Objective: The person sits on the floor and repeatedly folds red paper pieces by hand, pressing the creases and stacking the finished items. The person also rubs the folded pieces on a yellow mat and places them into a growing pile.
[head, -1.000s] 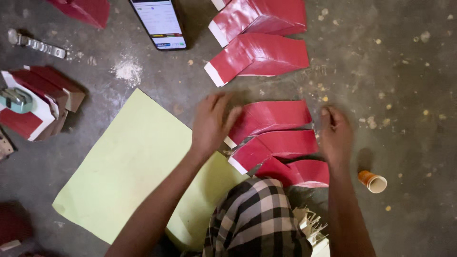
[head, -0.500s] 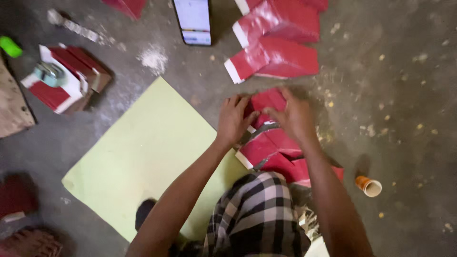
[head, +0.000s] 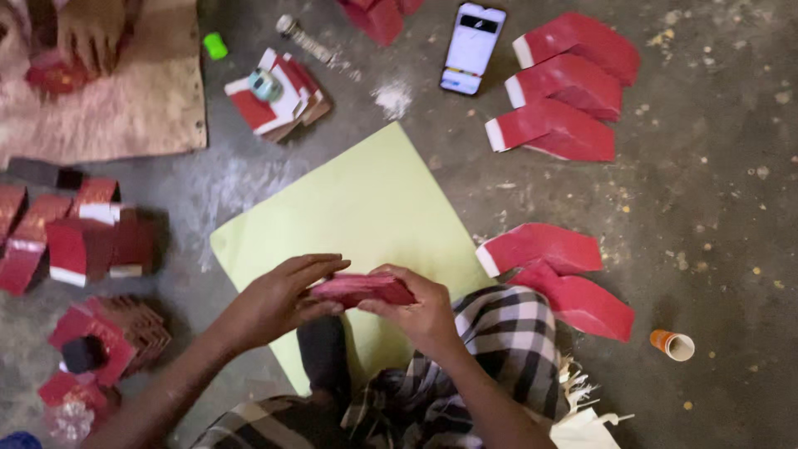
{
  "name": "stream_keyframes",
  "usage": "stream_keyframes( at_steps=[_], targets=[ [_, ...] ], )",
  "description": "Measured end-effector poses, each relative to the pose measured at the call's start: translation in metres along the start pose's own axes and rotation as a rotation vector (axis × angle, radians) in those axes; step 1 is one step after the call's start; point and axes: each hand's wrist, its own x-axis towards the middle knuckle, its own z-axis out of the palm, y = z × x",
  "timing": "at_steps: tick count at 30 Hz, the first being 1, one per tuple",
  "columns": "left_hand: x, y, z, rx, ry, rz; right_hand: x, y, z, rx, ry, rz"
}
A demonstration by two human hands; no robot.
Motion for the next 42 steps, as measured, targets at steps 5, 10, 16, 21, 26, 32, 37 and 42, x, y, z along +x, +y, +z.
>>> stream_keyframes(
  at_steps=[5, 10, 16, 21, 26, 32, 37, 42],
  targets=[
    [-0.049, -0.051, 0.031, -0.334, 0.098, -0.154, 0.014, 0.006, 0.048, -0.133, -0.151, -0.138],
    [-0.079, -0.118, 0.084, -0.001, 0.446, -0.071, 0.021, -0.057, 0.078, -0.781, -0.019, -0.441],
    [-0.045, -0.178, 0.131, 0.191, 0.492, -0.145, 0.021, 0.02, 0.106, -0.733, -0.274, -0.059],
    [-0.043, -0.199, 0.148, -0.059, 0.486, -0.184, 0.048, 0.128, 0.128, -1.046, -0.357, -0.521],
    [-0.053, -0.188, 0.161, -0.4, 0.652, -0.219, 0.066, 0.135, 0.126, 0.258, 0.292, -0.157],
    [-0.034, -0.188, 0.164, -0.054, 0.576, -0.225, 0.056, 0.168, 0.159, -0.059, -0.215, -0.107],
    [-0.039, -0.184, 0.157, 0.03, 0.453, -0.398, 0.052, 0.158, 0.151, -0.054, -0.237, -0.134],
    [-0.049, -0.145, 0.146, -1.014, 0.305, -0.509, 0.048, 0.105, 0.14, 0.389, -0.075, 0.157]
  ],
)
